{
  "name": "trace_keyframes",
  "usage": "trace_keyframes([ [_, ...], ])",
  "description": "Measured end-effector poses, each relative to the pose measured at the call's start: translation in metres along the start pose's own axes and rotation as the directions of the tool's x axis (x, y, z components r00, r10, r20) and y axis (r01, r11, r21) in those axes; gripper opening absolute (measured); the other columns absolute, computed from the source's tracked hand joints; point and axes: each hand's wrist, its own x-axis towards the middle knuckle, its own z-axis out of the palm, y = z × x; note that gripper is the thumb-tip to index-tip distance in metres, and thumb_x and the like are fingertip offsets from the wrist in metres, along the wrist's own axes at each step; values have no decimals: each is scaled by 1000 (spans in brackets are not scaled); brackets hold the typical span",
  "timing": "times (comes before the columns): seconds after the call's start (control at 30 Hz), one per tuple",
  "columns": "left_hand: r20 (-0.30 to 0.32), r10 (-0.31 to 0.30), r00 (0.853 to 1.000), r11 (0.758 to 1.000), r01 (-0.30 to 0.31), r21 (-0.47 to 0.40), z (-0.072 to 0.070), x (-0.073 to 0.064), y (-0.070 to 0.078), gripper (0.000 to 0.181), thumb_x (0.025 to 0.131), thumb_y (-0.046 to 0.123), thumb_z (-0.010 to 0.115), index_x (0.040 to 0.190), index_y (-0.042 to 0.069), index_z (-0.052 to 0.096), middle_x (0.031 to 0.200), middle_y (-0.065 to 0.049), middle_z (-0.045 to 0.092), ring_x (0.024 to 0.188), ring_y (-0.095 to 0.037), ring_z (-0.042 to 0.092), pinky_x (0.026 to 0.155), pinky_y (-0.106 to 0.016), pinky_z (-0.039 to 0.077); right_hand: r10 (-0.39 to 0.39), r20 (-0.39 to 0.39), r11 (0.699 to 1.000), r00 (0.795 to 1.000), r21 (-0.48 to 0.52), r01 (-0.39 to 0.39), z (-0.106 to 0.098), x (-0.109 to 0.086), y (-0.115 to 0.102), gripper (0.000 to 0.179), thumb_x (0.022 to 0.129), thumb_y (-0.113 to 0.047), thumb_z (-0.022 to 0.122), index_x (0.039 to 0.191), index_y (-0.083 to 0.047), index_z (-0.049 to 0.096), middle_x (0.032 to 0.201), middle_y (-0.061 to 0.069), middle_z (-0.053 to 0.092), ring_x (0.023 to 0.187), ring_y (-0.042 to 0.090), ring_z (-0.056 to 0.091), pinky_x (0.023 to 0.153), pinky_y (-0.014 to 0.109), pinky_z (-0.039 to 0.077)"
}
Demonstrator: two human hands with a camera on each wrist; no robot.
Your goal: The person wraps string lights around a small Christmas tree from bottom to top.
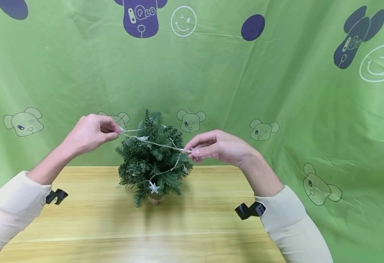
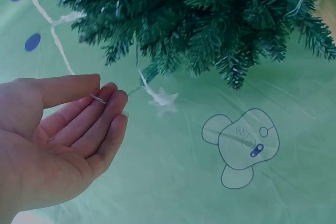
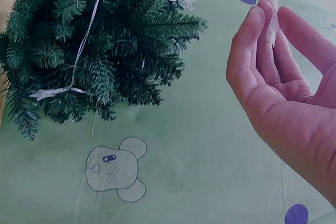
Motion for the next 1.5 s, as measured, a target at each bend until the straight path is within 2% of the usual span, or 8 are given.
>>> trace_keyframes([
  [0.23, 25, -60, 998, 995, 61, -78, -18, -3, -3, 21, 94, 28, 73, 107, 11, 72, 115, -11, 75, 112, -31, 68, 104, -58, 48, -17, 26, 1000, 1000, 16, 16, 10, 6, -8, 25, 97, 1, 58, 120, -1, 68, 105, 3, 73, 95, 15, 67, 94, 37, 57],
  [0.43, 158, -56, 986, 993, 71, -90, -27, -5, -10, 26, 94, 34, 73, 110, 14, 72, 121, -9, 73, 117, -31, 65, 106, -59, 47, -1, 36, 1000, 999, -22, 2, 14, 10, -9, 24, 97, -2, 60, 120, -1, 68, 105, 4, 73, 97, 18, 67, 95, 40, 57],
  [0.63, 264, 8, 964, 998, 9, -63, -31, -8, -15, 12, 92, 25, 74, 101, 17, 74, 108, -2, 77, 107, -25, 69, 103, -55, 51, 11, 75, 997, 997, -74, -5, 11, 10, -3, 23, 97, -3, 61, 118, -6, 70, 104, 6, 73, 95, 20, 67, 94, 45, 56],
  [0.73, 299, 37, 953, 999, -28, -33, -28, -9, -16, 8, 92, 19, 74, 99, 16, 75, 103, 0, 77, 101, -21, 70, 99, -51, 54, 11, 97, 997, 995, -73, -4, 11, 10, 1, 23, 96, -3, 61, 117, -6, 71, 102, 5, 73, 94, 19, 67, 95, 46, 56],
  [0.9, 326, 54, 944, 998, -61, 10, -19, -10, -19, 8, 90, 13, 74, 98, 14, 75, 101, 0, 77, 94, -17, 69, 94, -47, 57, 43, 115, 997, 992, -67, -35, 15, 11, 5, 23, 96, -5, 63, 117, -6, 71, 101, 4, 73, 93, 18, 67, 95, 43, 56],
  [1.17, 326, 69, 943, 993, -96, 66, -1, -12, -25, 7, 86, 13, 78, 92, 17, 77, 100, 2, 77, 95, -18, 70, 92, -49, 58, 67, 99, 994, 993, -92, -58, 15, 11, 12, 24, 96, -7, 64, 118, -3, 70, 100, 4, 73, 93, 21, 67, 95, 42, 56],
  [1.33, 316, 73, 946, 994, -96, 57, 12, -15, -28, 8, 86, 10, 78, 91, 17, 78, 97, 1, 78, 95, -20, 72, 93, -50, 58, 84, 57, 993, 995, -91, -78, 8, 8, 16, 22, 96, -7, 64, 117, -6, 71, 99, 5, 72, 93, 21, 66, 95, 44, 55],
  [1.5, 305, 53, 951, 998, -64, 24, 20, -17, -28, 11, 87, 6, 75, 95, 13, 77, 99, -4, 78, 94, -21, 73, 90, -46, 60, 141, -11, 989, 990, -47, -141, 1, 3, 23, 21, 95, -8, 65, 115, -8, 72, 98, 6, 73, 90, 19, 66, 93, 41, 57],
])
